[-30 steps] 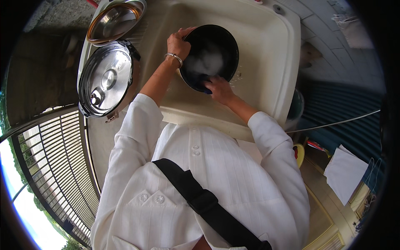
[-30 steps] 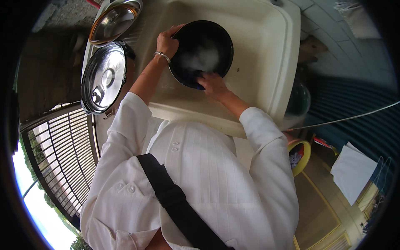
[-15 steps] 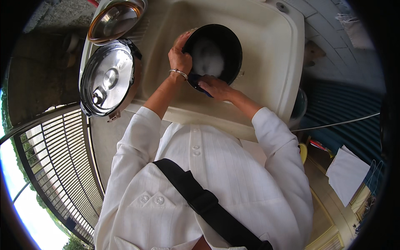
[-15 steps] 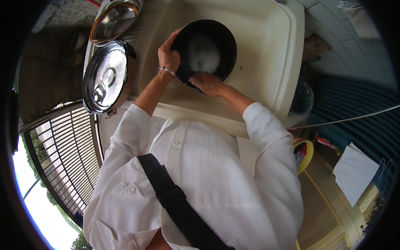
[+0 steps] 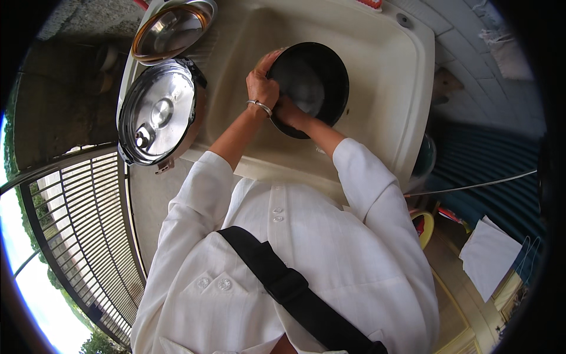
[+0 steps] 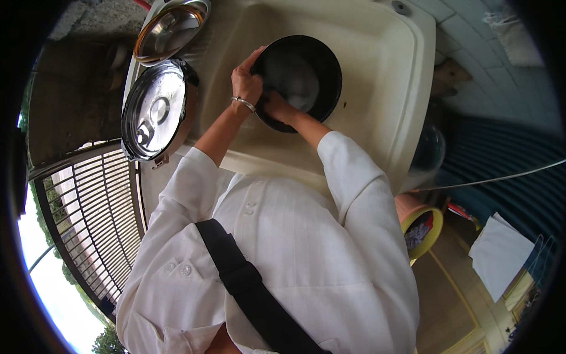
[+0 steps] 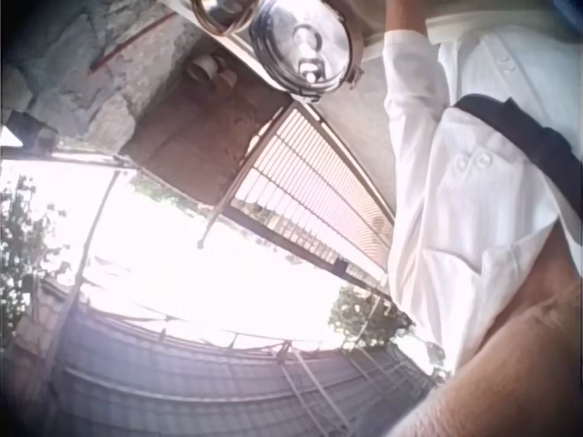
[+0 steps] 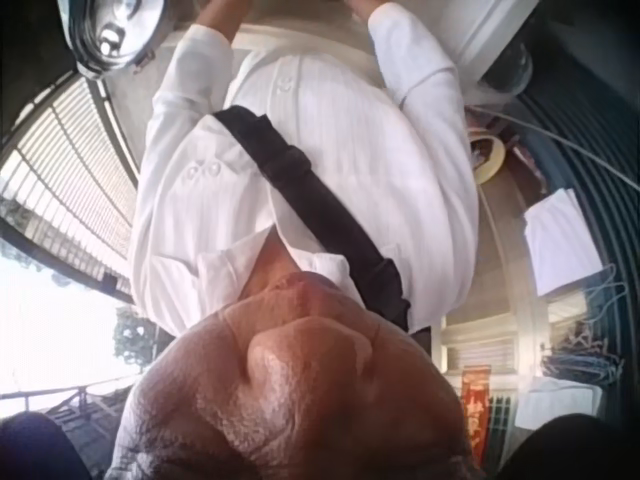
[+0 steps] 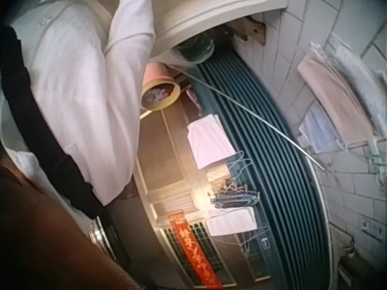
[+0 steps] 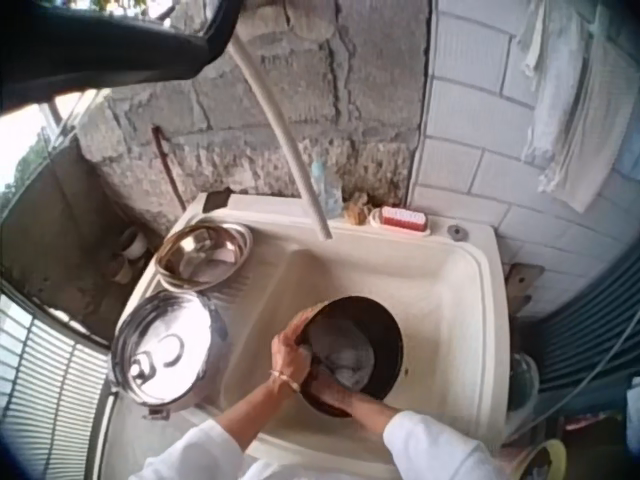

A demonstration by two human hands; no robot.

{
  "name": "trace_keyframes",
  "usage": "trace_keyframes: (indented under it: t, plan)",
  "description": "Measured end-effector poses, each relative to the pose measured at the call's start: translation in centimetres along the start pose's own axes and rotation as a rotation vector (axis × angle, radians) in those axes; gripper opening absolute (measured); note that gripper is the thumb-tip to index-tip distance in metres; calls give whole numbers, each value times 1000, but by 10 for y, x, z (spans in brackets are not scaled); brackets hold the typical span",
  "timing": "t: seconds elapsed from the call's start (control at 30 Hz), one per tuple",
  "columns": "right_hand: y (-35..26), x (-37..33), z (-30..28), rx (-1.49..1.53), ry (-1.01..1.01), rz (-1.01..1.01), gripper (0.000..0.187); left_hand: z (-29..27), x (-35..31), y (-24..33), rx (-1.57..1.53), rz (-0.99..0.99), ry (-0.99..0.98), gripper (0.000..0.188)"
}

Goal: The person scrubs the inside and outside of a black pot with a blue cloth and a steel wool pad in a sink. They rinse the pot thoroughly under running water, handling the cloth and pad to remove soap and debris.

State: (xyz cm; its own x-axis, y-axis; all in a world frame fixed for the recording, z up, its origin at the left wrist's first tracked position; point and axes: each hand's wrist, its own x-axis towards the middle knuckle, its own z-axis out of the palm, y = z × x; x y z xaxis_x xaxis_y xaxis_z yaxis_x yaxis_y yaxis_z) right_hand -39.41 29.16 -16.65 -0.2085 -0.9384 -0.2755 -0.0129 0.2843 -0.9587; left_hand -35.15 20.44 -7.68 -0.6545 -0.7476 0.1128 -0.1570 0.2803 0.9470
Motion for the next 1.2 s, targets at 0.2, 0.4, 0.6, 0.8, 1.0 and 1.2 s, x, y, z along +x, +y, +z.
trace_keyframes:
  t: [0.2, 0.4, 0.6, 0.8, 1.0, 1.2]
  plan:
    - [48, 58, -47, -761, 308, -393, 38, 8, -9, 8, 61, 84, 7, 63]
    - [51, 11, -77, -1244, 372, -140, 33, -4, -10, -2, 19, -2, 55, 61]
    - [-7, -2, -23, -1007, -232, 364, 33, -6, -11, -27, -54, -5, 118, 53]
    - [1, 39, 18, 35, 331, -391, 28, -8, -16, -18, -84, -8, 142, 58]
    - [22, 63, -48, -999, 91, 95, 42, -13, -22, -19, -72, -39, 161, 69]
    - [98, 4, -46, -1304, 606, -289, 44, -6, -20, -5, -23, 26, 110, 66]
